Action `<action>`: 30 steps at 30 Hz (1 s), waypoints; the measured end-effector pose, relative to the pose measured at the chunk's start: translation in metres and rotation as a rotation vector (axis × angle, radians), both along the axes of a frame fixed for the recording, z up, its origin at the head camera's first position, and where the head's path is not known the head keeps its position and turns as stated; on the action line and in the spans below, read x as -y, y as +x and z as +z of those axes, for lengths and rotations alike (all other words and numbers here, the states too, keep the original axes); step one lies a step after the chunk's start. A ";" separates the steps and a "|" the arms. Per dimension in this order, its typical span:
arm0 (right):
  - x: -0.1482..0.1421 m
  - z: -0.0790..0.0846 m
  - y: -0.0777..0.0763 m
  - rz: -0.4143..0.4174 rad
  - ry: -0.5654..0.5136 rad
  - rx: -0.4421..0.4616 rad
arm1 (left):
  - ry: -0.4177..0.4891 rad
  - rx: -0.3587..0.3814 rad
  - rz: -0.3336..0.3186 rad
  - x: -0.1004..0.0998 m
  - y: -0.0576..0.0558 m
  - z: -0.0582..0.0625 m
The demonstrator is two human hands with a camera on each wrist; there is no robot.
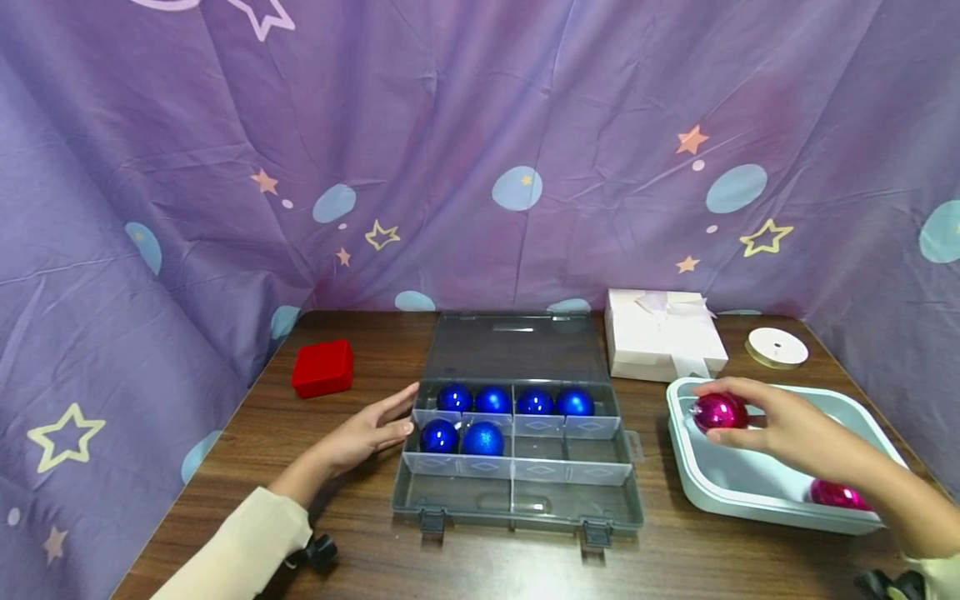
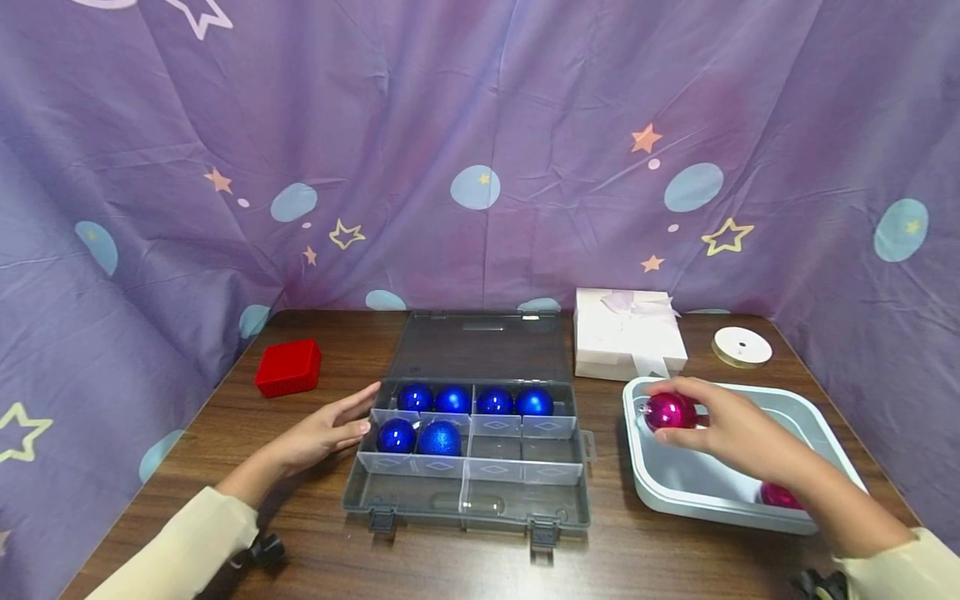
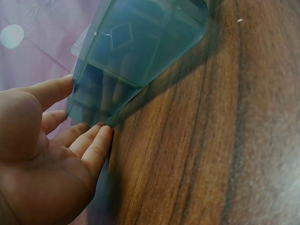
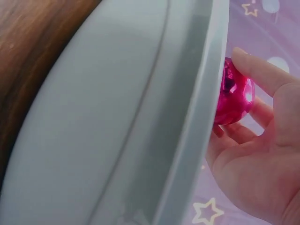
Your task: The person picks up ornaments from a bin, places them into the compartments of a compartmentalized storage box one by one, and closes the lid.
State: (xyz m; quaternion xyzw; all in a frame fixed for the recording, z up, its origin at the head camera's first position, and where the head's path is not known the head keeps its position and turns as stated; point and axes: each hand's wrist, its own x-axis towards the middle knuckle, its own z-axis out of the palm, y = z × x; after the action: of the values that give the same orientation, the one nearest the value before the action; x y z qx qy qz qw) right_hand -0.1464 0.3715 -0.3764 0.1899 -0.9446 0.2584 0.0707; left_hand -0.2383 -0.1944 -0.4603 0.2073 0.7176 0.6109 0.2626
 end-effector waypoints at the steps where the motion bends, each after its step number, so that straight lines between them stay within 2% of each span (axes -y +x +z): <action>1: 0.002 0.001 -0.001 0.006 0.002 0.000 | 0.001 0.000 0.000 0.000 0.000 0.000; 5: 0.010 0.004 -0.004 0.038 -0.005 -0.002 | 0.005 0.002 0.001 0.000 0.000 0.000; 15: 0.037 0.011 -0.013 0.137 -0.104 0.055 | 0.010 -0.006 -0.002 0.000 0.000 0.000; 26: 0.080 0.011 -0.025 0.232 -0.134 0.091 | 0.009 0.005 -0.001 0.000 0.000 0.002; 30: 0.097 0.008 -0.029 0.257 -0.173 0.157 | 0.005 0.007 -0.002 -0.001 0.000 0.002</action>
State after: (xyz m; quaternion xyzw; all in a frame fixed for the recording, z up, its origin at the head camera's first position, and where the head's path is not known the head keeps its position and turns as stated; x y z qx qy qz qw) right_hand -0.1758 0.2742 -0.3687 0.2816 -0.8894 0.3594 -0.0209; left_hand -0.2380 -0.1937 -0.4582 0.2066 0.7148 0.6132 0.2654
